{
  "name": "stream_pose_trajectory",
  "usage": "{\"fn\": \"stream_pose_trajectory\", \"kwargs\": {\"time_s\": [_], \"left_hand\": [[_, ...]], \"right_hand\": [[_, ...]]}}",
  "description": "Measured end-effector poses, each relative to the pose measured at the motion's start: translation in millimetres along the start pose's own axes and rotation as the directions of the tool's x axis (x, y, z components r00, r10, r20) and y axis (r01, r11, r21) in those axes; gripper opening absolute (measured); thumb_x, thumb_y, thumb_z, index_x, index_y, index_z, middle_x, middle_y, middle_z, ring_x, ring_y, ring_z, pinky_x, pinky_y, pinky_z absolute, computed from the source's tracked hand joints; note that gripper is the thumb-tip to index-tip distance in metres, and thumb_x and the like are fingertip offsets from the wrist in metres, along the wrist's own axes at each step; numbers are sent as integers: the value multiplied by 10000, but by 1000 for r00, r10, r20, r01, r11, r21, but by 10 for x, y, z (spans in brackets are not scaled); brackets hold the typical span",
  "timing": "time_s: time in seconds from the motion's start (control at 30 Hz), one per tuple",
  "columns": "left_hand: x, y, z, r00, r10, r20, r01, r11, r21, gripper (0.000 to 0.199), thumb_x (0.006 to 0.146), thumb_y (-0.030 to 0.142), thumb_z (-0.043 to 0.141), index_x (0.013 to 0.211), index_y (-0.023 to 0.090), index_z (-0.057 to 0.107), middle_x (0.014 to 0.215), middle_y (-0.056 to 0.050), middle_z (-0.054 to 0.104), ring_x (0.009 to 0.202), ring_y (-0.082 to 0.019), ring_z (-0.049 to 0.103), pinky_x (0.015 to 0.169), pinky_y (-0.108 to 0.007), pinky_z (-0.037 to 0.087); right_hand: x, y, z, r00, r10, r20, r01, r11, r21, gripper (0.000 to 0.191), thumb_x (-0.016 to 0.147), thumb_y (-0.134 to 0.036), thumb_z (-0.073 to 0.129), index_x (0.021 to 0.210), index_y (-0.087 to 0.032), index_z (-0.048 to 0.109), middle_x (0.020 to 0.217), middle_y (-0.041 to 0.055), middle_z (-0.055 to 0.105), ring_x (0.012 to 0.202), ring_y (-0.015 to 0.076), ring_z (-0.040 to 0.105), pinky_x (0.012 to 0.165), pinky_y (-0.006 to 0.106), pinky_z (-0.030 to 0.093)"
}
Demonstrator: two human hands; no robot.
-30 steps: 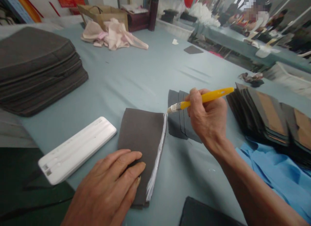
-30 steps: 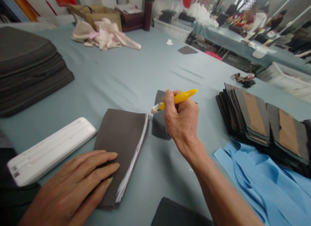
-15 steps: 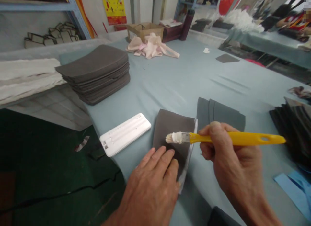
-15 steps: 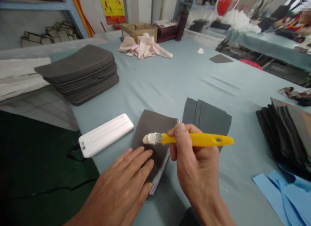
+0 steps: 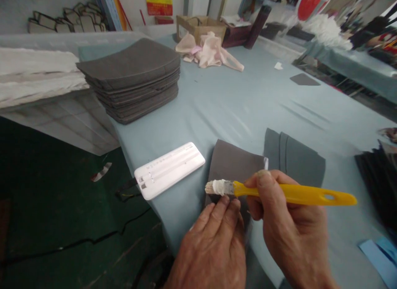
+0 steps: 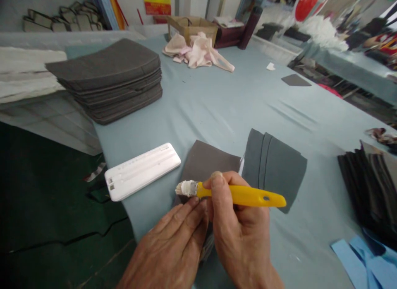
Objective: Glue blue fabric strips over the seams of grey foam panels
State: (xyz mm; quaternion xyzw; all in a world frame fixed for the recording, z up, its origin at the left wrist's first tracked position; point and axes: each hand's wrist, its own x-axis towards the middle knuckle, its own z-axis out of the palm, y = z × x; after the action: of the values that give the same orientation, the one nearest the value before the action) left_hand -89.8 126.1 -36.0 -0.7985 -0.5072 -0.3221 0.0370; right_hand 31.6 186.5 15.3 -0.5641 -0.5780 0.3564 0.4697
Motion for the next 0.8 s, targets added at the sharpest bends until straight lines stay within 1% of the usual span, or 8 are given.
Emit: {"fn": "stream_pose_trajectory", "kwargs": {"time_s": [0.1, 0.27, 0.4, 0.5, 0.57, 0.63, 0.7, 0.8], "left_hand": [[-32, -7, 29, 1000, -5, -14, 4, 1000, -27, 394, 1115, 201, 378, 1312, 77, 697, 1307, -9, 785, 1252, -157, 714, 1116, -275, 531], [-92, 4, 100, 999, -7, -52, 5, 999, -41, 313, 1073, 216, 484, 1247, 130, 730, 1299, 4, 790, 1267, -159, 700, 1118, -286, 539], [-135, -15, 156, 998, 22, -61, -23, 999, -22, 285, 1051, 218, 514, 1217, 153, 737, 1337, -17, 773, 1304, -167, 674, 1134, -293, 529], [-167, -40, 171, 998, 62, -13, -62, 998, 0, 318, 1049, 251, 516, 1269, 148, 721, 1381, -47, 751, 1349, -183, 649, 1153, -299, 523], [-180, -49, 172, 997, 72, 8, -72, 997, 5, 324, 1055, 270, 513, 1276, 152, 718, 1394, -47, 744, 1350, -183, 651, 1158, -292, 520], [-188, -53, 175, 997, 72, 1, -72, 997, 0, 321, 1057, 264, 503, 1267, 156, 721, 1393, -37, 745, 1336, -175, 661, 1159, -284, 519], [-196, -54, 182, 998, 70, -9, -70, 998, -8, 322, 1055, 243, 493, 1267, 156, 719, 1388, -32, 747, 1332, -169, 663, 1163, -280, 514], [-218, -55, 196, 997, 71, -13, -72, 997, -14, 328, 1051, 226, 493, 1287, 156, 709, 1388, -34, 746, 1351, -171, 651, 1179, -284, 501]], "right_hand": [[18, -1, 28, 998, -58, -18, 57, 997, -54, 372, 1033, -473, 687, 756, -225, 667, 518, -53, 507, 419, 83, 459, 386, 179, 379], [130, -11, 76, 990, -133, -37, 128, 985, -118, 378, 1038, -439, 663, 728, -224, 655, 508, -49, 494, 422, 90, 444, 381, 197, 369], [275, -13, 132, 987, -141, -76, 131, 985, -114, 338, 1006, -411, 678, 726, -223, 661, 490, -47, 493, 397, 96, 437, 357, 216, 346], [380, -11, 178, 985, -140, -96, 133, 988, -81, 345, 985, -430, 695, 708, -227, 657, 476, -42, 490, 374, 98, 425, 332, 229, 313], [440, -10, 196, 985, -134, -105, 126, 989, -78, 362, 969, -456, 719, 699, -224, 653, 474, -40, 490, 371, 102, 424, 325, 232, 310], [495, -4, 200, 986, -125, -108, 117, 990, -83, 381, 958, -492, 739, 706, -217, 656, 474, -40, 494, 369, 104, 429, 323, 231, 317], [549, 6, 194, 986, -130, -105, 120, 988, -96, 389, 965, -507, 728, 720, -212, 664, 477, -39, 504, 367, 109, 436, 326, 234, 323], [641, 33, 180, 981, -162, -107, 144, 976, -164, 368, 993, -471, 670, 729, -216, 678, 486, -28, 526, 375, 124, 463, 345, 253, 348]]}}
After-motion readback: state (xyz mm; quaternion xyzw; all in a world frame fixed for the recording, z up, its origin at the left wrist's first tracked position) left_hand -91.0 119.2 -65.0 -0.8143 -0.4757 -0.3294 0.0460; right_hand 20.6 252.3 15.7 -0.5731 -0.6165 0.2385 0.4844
